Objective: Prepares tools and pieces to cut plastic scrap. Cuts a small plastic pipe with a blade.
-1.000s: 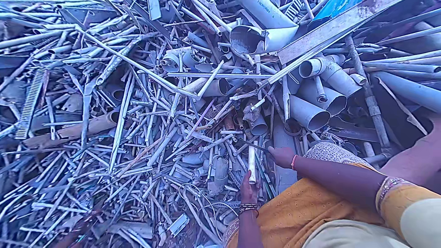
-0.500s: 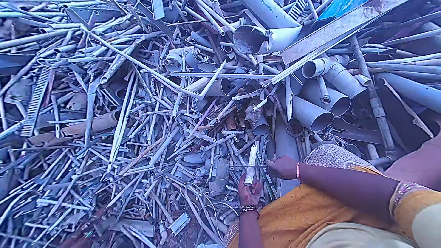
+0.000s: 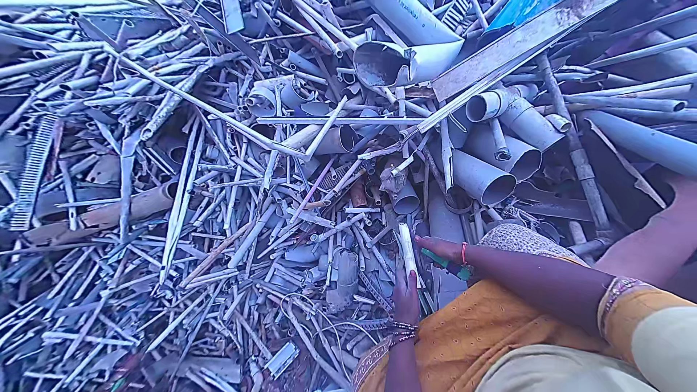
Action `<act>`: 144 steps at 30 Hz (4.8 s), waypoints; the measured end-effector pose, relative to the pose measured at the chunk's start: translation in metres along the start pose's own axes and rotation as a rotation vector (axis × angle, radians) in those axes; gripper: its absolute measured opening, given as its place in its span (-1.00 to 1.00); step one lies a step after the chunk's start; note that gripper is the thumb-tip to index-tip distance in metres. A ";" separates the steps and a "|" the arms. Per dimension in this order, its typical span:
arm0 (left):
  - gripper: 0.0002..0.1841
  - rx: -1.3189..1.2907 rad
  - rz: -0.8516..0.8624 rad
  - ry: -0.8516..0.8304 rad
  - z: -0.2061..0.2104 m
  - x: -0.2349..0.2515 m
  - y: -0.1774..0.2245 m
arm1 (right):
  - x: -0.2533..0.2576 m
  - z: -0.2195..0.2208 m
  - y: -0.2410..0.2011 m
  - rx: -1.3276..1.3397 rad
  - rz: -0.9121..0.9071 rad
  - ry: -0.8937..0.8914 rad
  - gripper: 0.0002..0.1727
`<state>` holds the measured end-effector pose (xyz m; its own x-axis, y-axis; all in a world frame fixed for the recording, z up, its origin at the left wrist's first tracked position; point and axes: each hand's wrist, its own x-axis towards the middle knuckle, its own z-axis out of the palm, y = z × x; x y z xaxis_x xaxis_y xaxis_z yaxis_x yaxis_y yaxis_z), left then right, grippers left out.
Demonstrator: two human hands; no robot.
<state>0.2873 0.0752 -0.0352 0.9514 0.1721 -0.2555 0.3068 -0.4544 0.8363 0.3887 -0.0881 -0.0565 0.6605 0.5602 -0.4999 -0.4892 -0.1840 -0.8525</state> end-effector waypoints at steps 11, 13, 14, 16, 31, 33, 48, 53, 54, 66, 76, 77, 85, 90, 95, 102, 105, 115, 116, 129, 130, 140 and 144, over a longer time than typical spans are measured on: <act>-0.02 -0.454 -0.465 -0.089 -0.008 0.004 0.019 | -0.018 0.010 -0.013 -1.345 -0.393 0.109 -0.52; 0.03 -0.743 -0.519 -0.227 -0.017 0.004 0.013 | -0.023 0.022 -0.010 -1.401 -0.456 0.076 -0.54; -0.11 -0.845 -0.503 -0.254 -0.019 0.003 0.010 | -0.024 0.025 -0.010 -1.415 -0.483 0.080 -0.56; -0.52 -0.943 -0.490 -0.257 -0.017 -0.004 0.009 | -0.028 0.029 -0.010 -1.448 -0.537 0.087 -0.57; -0.36 0.081 -0.270 0.020 -0.006 0.013 0.006 | -0.013 0.017 -0.016 -1.284 -0.079 0.158 -0.51; -0.39 -0.047 -0.275 0.030 -0.002 0.011 0.000 | -0.013 0.016 -0.013 -1.287 -0.075 0.123 -0.51; -0.37 -0.415 -0.371 -0.021 -0.006 0.006 0.009 | 0.001 -0.026 -0.005 -0.865 -0.141 0.172 -0.48; -0.32 0.170 -0.257 0.015 -0.004 0.012 0.001 | -0.007 -0.025 0.000 -0.675 -0.306 0.292 -0.50; -0.34 0.221 -0.240 0.012 -0.005 0.013 0.001 | -0.007 -0.025 0.001 -0.668 -0.331 0.284 -0.50; -0.45 -0.087 -0.255 0.003 0.001 0.015 0.000 | -0.004 0.001 -0.002 -0.916 -0.254 -0.074 -0.48; -0.44 0.343 -0.154 0.044 0.000 0.009 0.012 | -0.009 0.007 -0.017 -1.103 -0.114 0.166 -0.43; -0.43 0.327 -0.162 0.052 0.000 0.010 0.011 | -0.010 0.009 -0.011 -1.141 -0.181 0.091 -0.44; -0.42 0.266 -0.178 0.081 0.001 0.006 0.010 | -0.008 0.006 -0.014 -1.087 -0.125 0.128 -0.46; -0.41 0.267 -0.184 0.084 0.000 0.008 0.009 | -0.002 0.005 -0.012 -1.088 -0.173 0.089 -0.46; -0.39 -0.042 -0.219 0.097 0.007 0.005 0.004 | -0.007 0.005 -0.004 -1.117 -0.225 0.053 -0.42; -0.77 -1.077 -0.413 0.031 -0.004 0.003 0.014 | 0.006 -0.014 -0.013 -0.931 -0.203 0.175 -0.29; -0.60 -1.050 -0.432 0.076 -0.003 0.004 0.014 | -0.009 0.002 -0.001 -1.106 -0.410 0.112 -0.36; -0.46 -1.067 -0.422 0.062 -0.011 0.004 0.008 | -0.005 0.000 0.008 -1.076 -0.591 0.043 -0.40; -0.44 -1.093 -0.426 0.048 -0.013 0.003 0.008 | -0.003 -0.001 0.008 -1.068 -0.581 0.064 -0.40; -0.55 -0.946 -0.490 0.085 -0.001 0.004 0.008 | -0.005 -0.008 -0.005 -1.079 -0.290 0.105 -0.35; -0.62 -0.927 -0.496 0.124 0.000 0.004 0.009 | -0.007 -0.007 0.001 -1.106 -0.423 0.036 -0.37; -0.72 -0.820 -0.452 0.197 0.001 0.004 0.015 | -0.006 -0.014 0.002 -1.143 -0.615 0.032 -0.43; -0.69 -0.804 -0.452 0.228 0.005 0.004 0.016 | -0.007 -0.016 -0.017 -1.116 -0.223 0.189 -0.34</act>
<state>0.2957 0.0641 -0.0257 0.6928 0.3897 -0.6068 0.4526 0.4202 0.7865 0.4010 -0.1019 -0.0409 0.7897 0.5576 -0.2558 0.3632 -0.7609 -0.5376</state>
